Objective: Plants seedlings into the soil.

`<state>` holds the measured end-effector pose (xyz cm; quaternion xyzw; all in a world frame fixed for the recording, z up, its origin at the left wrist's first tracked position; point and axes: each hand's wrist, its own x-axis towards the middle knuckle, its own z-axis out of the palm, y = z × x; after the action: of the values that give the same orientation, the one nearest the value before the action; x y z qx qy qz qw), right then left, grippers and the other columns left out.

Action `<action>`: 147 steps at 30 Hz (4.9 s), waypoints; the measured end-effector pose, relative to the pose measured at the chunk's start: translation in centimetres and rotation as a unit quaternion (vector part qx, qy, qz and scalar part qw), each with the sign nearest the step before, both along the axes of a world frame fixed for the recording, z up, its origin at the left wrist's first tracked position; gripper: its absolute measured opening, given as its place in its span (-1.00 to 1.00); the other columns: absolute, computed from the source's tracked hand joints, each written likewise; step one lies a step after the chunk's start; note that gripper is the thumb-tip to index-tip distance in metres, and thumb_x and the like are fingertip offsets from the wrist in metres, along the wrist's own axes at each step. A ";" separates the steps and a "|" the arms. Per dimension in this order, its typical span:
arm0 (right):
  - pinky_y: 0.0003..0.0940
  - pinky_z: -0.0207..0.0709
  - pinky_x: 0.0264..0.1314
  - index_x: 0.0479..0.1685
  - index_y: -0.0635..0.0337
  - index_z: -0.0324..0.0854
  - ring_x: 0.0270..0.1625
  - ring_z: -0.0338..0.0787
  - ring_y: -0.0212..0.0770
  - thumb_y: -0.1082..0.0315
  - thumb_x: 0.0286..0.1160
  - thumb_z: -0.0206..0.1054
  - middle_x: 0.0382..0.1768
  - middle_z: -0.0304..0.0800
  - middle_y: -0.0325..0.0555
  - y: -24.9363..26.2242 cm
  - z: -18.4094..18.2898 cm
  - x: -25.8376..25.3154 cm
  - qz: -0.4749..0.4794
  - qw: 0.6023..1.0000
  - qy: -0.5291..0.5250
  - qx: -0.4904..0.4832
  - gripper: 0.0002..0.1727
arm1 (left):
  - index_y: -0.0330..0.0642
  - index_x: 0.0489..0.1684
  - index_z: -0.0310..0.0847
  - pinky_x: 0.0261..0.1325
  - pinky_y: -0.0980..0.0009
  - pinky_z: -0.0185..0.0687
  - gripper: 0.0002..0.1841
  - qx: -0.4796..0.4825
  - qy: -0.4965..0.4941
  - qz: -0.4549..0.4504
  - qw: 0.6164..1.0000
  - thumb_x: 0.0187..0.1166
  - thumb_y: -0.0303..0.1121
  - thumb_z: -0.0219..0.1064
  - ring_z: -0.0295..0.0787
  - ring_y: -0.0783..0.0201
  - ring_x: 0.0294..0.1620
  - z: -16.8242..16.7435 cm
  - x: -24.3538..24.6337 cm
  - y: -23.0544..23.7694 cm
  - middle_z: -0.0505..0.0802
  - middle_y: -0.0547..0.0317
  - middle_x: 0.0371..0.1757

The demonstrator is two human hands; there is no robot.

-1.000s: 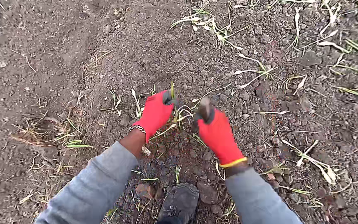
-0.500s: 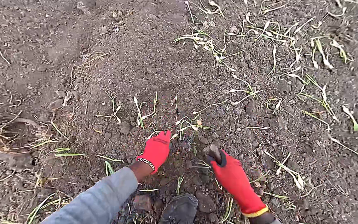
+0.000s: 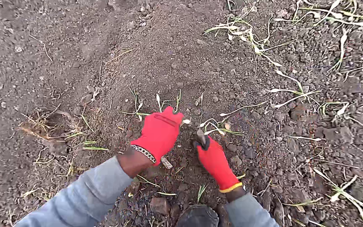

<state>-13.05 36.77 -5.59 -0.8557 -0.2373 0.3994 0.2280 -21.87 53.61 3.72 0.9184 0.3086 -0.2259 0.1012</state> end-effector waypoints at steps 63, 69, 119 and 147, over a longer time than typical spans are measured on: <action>0.33 0.63 -0.09 0.13 0.19 0.67 -0.14 0.82 0.16 0.00 0.64 0.31 -0.24 0.80 0.12 4.6 0.6 1.9 -0.022 0.999 -0.025 0.017 -0.58 | -0.07 -0.08 0.82 0.12 -0.04 0.79 -0.83 -0.261 -0.170 0.184 0.932 0.57 -0.21 0.45 0.88 0.14 -0.07 -7.7 2.0 4.6 0.92 0.10 -0.15; 0.03 0.74 -0.07 0.22 0.33 0.68 -0.16 0.89 -0.12 -0.05 0.52 0.27 -0.20 0.89 0.03 -2.0 5.5 2.4 -0.067 0.991 -0.103 0.059 -0.41 | -0.01 0.39 0.70 0.31 -0.15 0.70 -0.63 -0.230 -0.044 0.040 0.971 0.76 -0.10 0.25 0.83 -0.03 0.27 -10.3 -1.0 3.0 0.84 0.00 0.29; 0.25 0.66 -0.01 0.21 0.19 0.69 -0.10 0.84 0.07 0.06 0.65 0.33 -0.17 0.84 0.08 16.7 0.9 0.3 0.084 0.995 -0.015 0.051 -0.59 | -0.19 0.19 0.72 0.05 -0.26 0.73 -0.66 -0.196 0.086 0.045 0.976 0.49 -0.29 0.43 0.78 -0.24 0.16 -7.6 -2.0 13.6 0.75 -0.22 0.25; -0.31 0.81 -0.11 0.22 0.18 0.71 -0.21 0.87 -0.43 0.07 0.47 0.36 -0.22 0.90 -0.25 19.1 6.4 -1.7 0.050 0.989 -0.024 0.138 -0.54 | -0.15 0.34 0.68 0.12 -0.19 0.75 -0.64 -0.211 0.098 0.020 0.972 0.59 -0.41 0.36 0.79 -0.22 0.14 -10.7 -7.9 19.3 0.68 -0.21 0.39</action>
<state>-14.79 55.87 0.81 -0.8128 -0.3377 0.3528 0.3176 -29.81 72.92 -6.99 0.8432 0.2805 -0.3731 0.2667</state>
